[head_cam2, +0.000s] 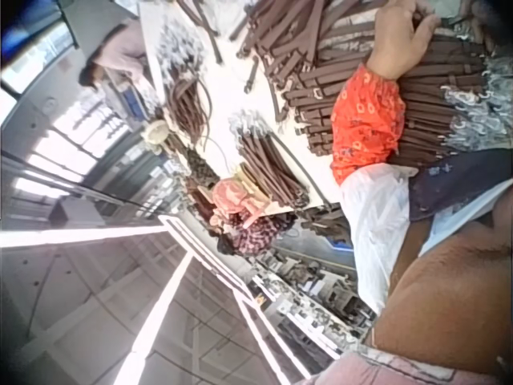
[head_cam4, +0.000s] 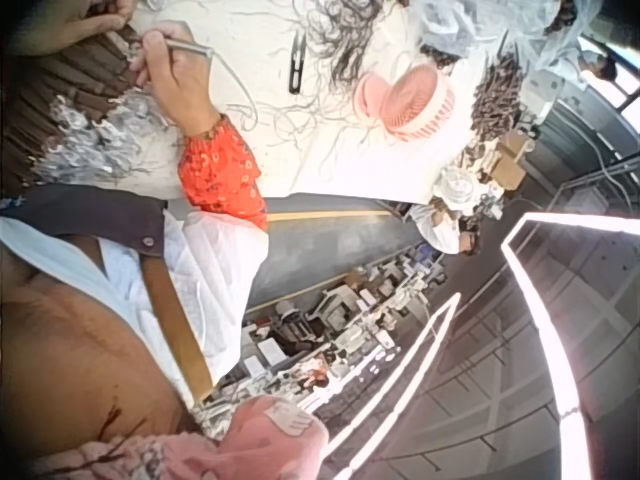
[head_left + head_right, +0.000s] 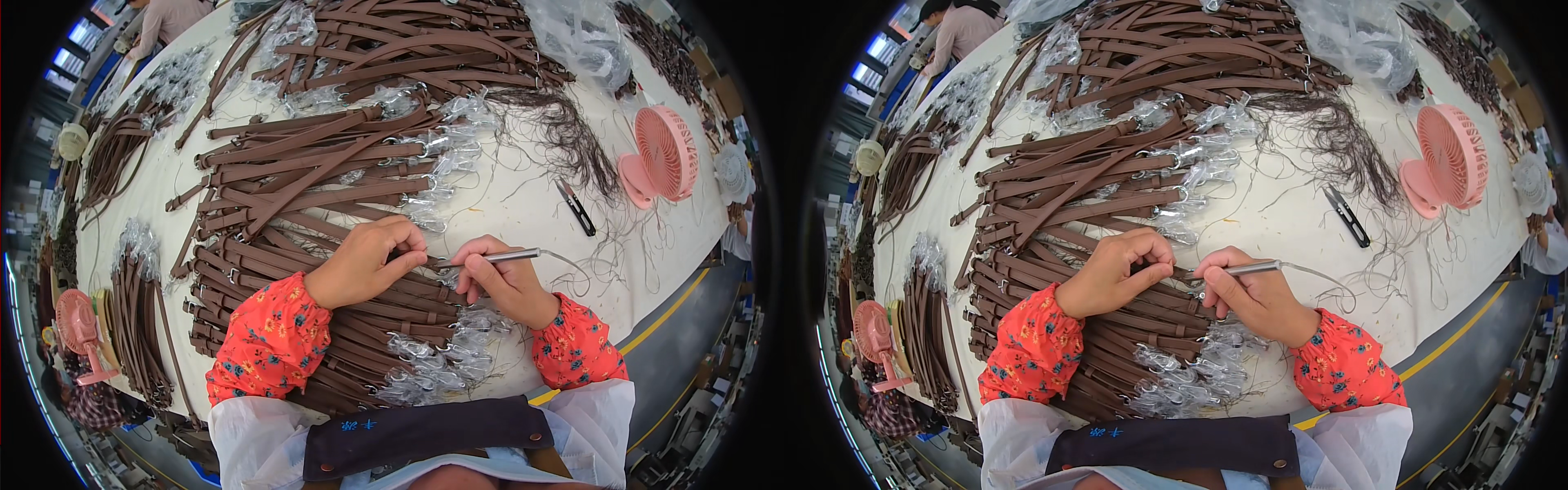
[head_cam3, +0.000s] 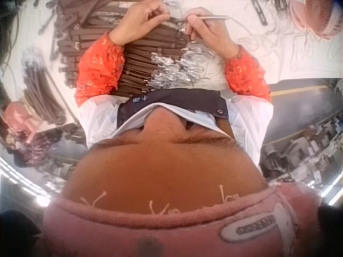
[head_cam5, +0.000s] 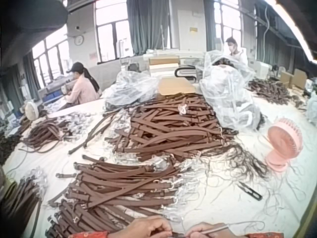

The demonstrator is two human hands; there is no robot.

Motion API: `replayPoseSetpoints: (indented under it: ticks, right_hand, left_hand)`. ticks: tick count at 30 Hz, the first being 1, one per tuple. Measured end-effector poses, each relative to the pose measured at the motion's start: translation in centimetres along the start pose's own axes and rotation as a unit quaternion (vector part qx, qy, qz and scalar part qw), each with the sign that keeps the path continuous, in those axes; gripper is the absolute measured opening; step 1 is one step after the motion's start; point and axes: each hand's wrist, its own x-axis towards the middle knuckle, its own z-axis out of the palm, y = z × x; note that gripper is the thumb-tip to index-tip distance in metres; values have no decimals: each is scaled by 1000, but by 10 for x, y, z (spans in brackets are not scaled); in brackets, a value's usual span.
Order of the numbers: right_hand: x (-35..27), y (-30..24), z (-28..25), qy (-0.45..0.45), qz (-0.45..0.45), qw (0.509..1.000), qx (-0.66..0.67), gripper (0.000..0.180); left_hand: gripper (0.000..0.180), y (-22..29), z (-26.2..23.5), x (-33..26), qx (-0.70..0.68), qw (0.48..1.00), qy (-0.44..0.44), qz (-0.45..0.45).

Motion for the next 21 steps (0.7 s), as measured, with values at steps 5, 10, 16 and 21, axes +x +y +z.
replayPoseSetpoints:
  ticks: [5,10,16,21]
  right_hand:
    - [0,-2,0,-1,5,1000,-1,26]
    - [0,0,0,7,-12,1000,20,25]
    - [0,1,-1,13,-12,1000,26,25]
    - [0,2,0,16,-12,999,27,25]
  left_hand:
    - [11,3,-4,1,1,1000,-17,-2]
    - [11,2,-8,0,-1,999,-35,4]
    - [11,0,-8,0,20,998,-37,44]
    - [11,3,-10,0,19,998,-54,13]
